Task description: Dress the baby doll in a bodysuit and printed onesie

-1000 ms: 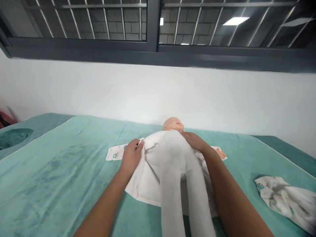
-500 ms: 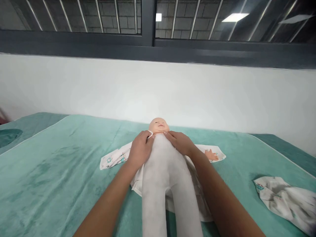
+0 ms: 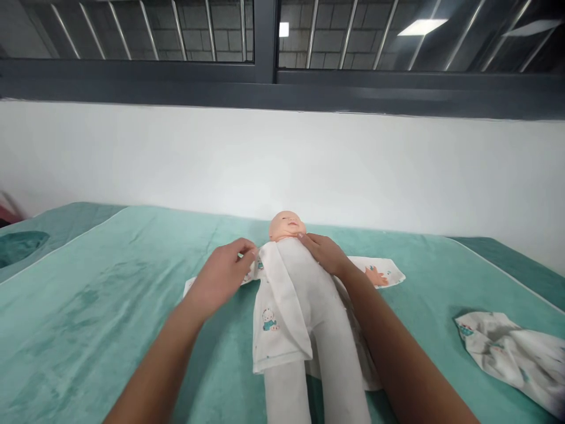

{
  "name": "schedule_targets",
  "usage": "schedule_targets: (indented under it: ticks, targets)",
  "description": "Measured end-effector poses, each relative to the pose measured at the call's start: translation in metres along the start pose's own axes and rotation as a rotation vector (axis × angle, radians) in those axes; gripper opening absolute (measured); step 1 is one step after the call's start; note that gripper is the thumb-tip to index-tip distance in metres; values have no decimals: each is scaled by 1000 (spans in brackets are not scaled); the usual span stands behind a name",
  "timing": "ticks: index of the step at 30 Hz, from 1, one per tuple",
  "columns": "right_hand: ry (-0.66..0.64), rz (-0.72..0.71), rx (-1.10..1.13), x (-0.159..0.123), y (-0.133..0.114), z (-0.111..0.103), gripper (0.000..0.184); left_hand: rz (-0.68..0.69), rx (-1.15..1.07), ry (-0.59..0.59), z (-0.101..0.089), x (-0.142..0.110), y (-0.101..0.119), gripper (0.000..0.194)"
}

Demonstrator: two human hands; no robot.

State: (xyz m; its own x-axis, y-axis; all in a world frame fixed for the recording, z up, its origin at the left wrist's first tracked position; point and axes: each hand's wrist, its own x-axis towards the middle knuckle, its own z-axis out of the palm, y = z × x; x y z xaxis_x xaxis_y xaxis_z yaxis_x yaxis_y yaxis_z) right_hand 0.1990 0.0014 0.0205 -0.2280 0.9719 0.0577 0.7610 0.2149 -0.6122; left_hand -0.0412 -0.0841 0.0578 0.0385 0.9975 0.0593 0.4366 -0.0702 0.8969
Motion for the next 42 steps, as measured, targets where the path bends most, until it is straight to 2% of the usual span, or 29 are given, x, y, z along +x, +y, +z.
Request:
schedule_targets:
  ticks: [2,4,8,10,14,16,18,20,22,24,26,28,32,34,35,36,39,40,42]
  targets:
    - [11,-3,-14,0,0,0,61,-33,-9,-40,14,10,-14,31]
    - [16,-11,-23,1,1,1,60,-32,-108,-45,25,13,-19,34]
    - [30,-24,-61,2,-2,2,60,116,-292,-45,41,4,-8,36]
    - [43,-32,-83,2,-4,3,60,215,-254,-103,49,-5,2,35]
    - [50,-14,-130,-1,-10,4,62,422,-40,-256,70,-27,17,35]
    - [58,8,-142,-3,-11,5,64,484,-2,-334,75,-36,24,34]
    - [68,13,-143,-3,-12,5,66,467,-38,-402,72,-42,30,33]
    - [85,6,-157,-3,-10,6,65,410,-94,-407,62,-44,34,31]
    - [119,12,-202,-4,-5,6,63,340,-85,-310,50,-40,35,29]
    - [153,62,-282,-9,6,4,63,273,16,-174,40,-34,32,27]
    - [171,122,-373,-19,23,-3,62,221,137,-129,36,-31,28,27]
    - [179,187,-436,-32,43,-16,60,202,168,-209,36,-35,28,28]
    - [231,339,-420,-57,74,-41,57,242,-34,-599,42,-57,43,28]
    - [259,419,-362,-62,80,-48,59,321,-46,-689,46,-63,48,26]
    - [278,455,-324,-62,82,-49,60,357,-15,-660,49,-63,47,25]
    - [304,481,-276,-62,83,-49,59,389,28,-583,52,-61,44,26]
    - [409,555,-110,-60,87,-50,51,485,188,-293,64,-49,26,29]
    - [433,577,-64,-60,89,-51,48,527,248,-231,69,-46,19,29]
    - [449,602,6,-60,96,-54,42,606,361,-183,76,-44,7,30]
